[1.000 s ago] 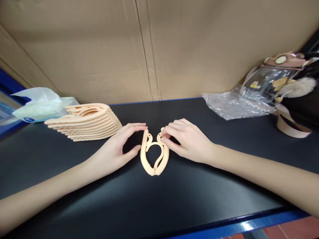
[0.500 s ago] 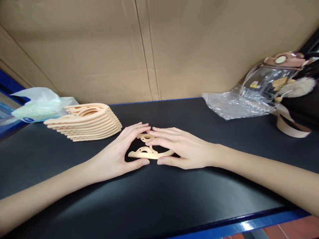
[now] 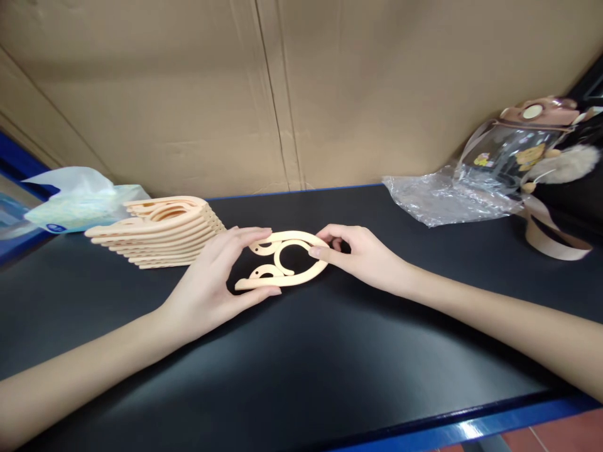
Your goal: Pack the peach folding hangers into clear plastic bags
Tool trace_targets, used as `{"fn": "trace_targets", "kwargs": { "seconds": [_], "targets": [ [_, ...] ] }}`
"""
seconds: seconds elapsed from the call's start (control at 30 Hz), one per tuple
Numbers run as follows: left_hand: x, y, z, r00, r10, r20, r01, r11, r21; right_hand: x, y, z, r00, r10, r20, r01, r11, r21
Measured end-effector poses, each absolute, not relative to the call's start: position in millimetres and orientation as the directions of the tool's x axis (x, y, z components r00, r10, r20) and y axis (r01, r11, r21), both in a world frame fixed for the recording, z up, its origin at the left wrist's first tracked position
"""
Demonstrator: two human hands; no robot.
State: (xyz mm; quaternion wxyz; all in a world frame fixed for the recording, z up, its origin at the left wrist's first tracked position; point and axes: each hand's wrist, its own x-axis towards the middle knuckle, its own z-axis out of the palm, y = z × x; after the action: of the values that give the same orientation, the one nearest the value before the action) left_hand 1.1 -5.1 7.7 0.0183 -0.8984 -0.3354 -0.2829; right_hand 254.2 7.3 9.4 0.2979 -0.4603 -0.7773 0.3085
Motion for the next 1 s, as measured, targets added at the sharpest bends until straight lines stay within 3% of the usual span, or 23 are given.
{"fn": "trace_targets", "kwargs": {
  "seconds": [0.17, 0.6, 0.87, 0.93, 1.0],
  "targets": [
    [-2, -5, 9, 0.653, 0.538, 0.533, 0.636, -0.772, 0.001, 251, 6, 16, -0.397, 0.918, 0.006, 0.414, 0.185, -0.891],
    [-2, -6, 6, 0.643, 0.589, 0.489, 0.613, -0.779, 0.132, 253, 5, 14, -0.403, 0.913, -0.063, 0.367, 0.098, -0.925],
    [1, -6, 6, 0.619, 0.625, 0.475, 0.636, -0.754, 0.163, 256, 10, 10, -0.405, 0.914, 0.023, 0.224, 0.124, -0.967],
    [3, -9, 8, 0.621, 0.621, 0.478, 0.63, -0.758, 0.165, 260, 14, 9, -0.359, 0.928, 0.103, 0.307, 0.221, -0.926],
    [4, -12, 15, 0.627, 0.607, 0.487, 0.617, -0.769, 0.165, 264, 19, 6, -0.318, 0.915, 0.249, 0.508, 0.386, -0.77]
  ]
}}
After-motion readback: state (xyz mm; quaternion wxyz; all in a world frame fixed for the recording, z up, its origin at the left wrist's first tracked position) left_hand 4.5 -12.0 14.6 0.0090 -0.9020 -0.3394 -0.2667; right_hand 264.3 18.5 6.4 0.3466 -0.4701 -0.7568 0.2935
